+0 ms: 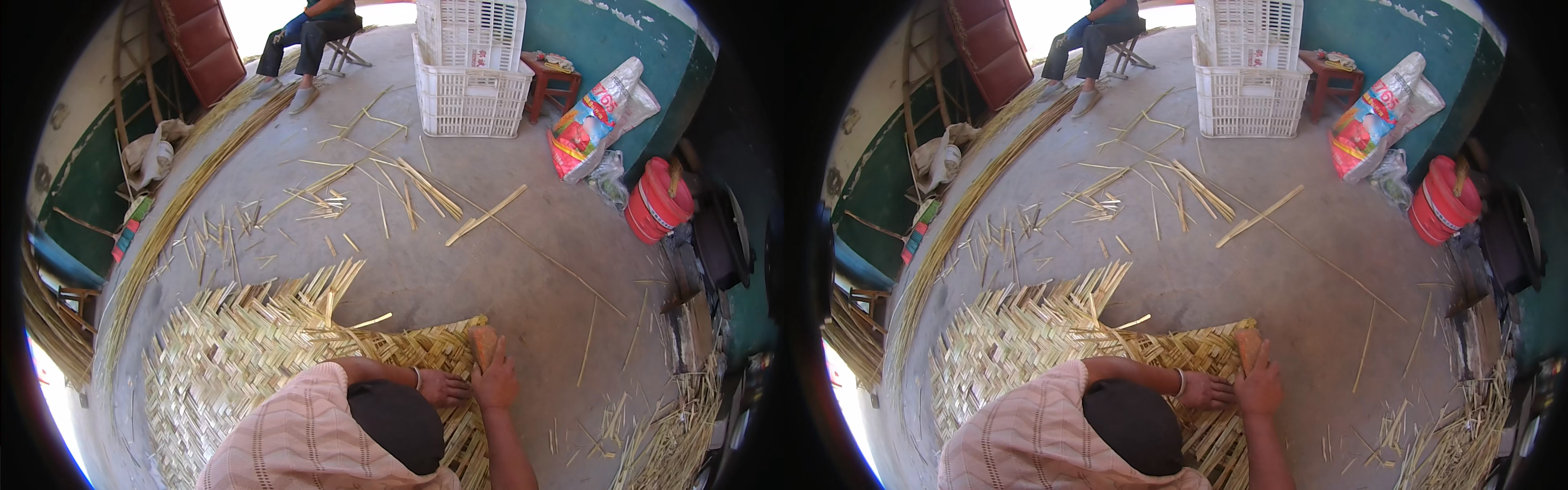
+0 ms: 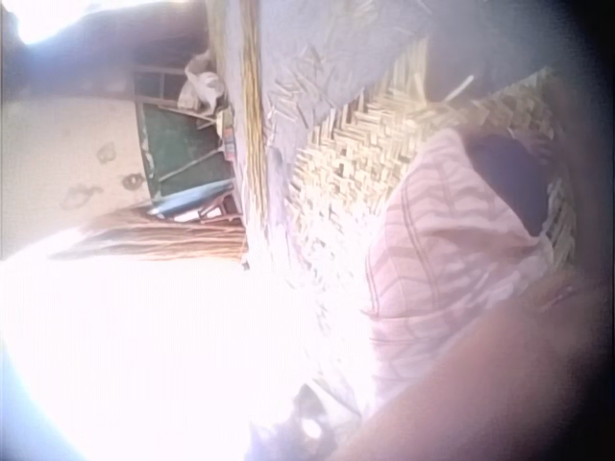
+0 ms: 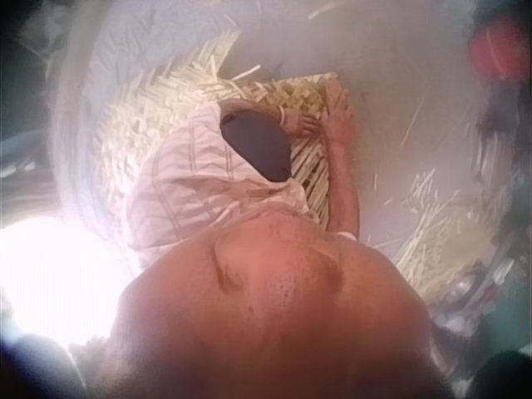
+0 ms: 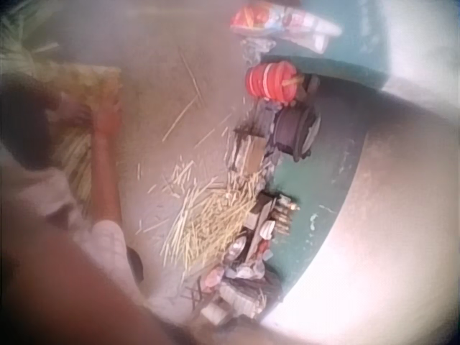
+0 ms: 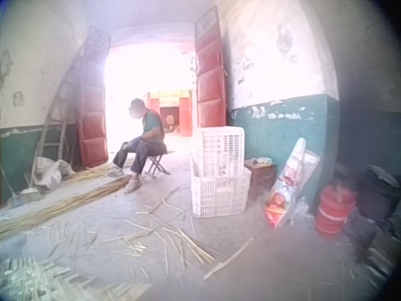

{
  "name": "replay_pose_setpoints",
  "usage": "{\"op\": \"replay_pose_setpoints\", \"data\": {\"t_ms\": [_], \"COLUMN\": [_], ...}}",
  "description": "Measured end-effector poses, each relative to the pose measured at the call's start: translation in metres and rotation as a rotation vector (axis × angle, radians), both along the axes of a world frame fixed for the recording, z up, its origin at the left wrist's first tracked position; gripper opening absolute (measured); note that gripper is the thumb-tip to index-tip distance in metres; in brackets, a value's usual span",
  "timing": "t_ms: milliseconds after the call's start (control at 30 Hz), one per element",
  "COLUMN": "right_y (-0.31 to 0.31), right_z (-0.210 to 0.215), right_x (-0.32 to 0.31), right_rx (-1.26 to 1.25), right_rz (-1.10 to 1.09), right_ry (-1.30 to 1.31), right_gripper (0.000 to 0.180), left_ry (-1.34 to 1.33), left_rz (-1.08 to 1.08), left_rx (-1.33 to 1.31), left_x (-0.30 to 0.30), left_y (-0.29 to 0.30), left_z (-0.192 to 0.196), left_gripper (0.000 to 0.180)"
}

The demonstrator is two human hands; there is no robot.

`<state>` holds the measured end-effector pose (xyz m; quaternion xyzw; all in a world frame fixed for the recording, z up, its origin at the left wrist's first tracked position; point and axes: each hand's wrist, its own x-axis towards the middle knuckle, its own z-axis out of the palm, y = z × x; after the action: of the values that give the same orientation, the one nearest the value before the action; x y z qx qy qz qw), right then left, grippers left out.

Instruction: The person weaves a mat using dried palm leaves on the floor. They interlace the leaves by hand and occasionally use a wooden block to press and flatten the woven sections.

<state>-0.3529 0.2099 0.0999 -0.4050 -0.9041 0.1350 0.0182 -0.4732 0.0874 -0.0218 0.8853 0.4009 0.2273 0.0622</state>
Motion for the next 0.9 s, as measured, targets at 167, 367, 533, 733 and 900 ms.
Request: {"op": "replay_pose_setpoints", "data": {"t_ms": [167, 367, 533, 733, 900], "right_y": [0.0006, 0.0009, 0.0009, 0.0023, 0.0030], "right_z": [0.0041, 0.0010, -0.0023, -0.0030, -0.0043], "right_x": [-0.0007, -0.0004, 0.0000, -0.0006, -0.0004], "right_rx": [-0.026, -0.022, -0.025, -0.021, -0.027], "right_rz": [0.003, -0.004, -0.010, 0.002, 0.025], "right_ry": [0.008, 0.015, 0.019, 0.018, 0.072], "right_gripper": [0.091, 0.092, 0.092, 0.090, 0.091], "left_ry": [-0.003, -0.016, -0.020, -0.016, 0.005], "left_rz": [0.007, 0.001, 0.007, 0.007, -0.019], "left_rx": [0.028, 0.035, 0.036, 0.037, -0.014], "left_x": [0.0004, -0.0004, -0.0002, -0.0013, -0.0025], "left_y": [0.0010, 0.0005, -0.0003, 0.0006, 0.0003], "left_z": [0.0003, 0.0041, 0.0017, -0.0001, 0.0024], "left_gripper": [0.037, 0.037, 0.038, 0.039, 0.039]}}
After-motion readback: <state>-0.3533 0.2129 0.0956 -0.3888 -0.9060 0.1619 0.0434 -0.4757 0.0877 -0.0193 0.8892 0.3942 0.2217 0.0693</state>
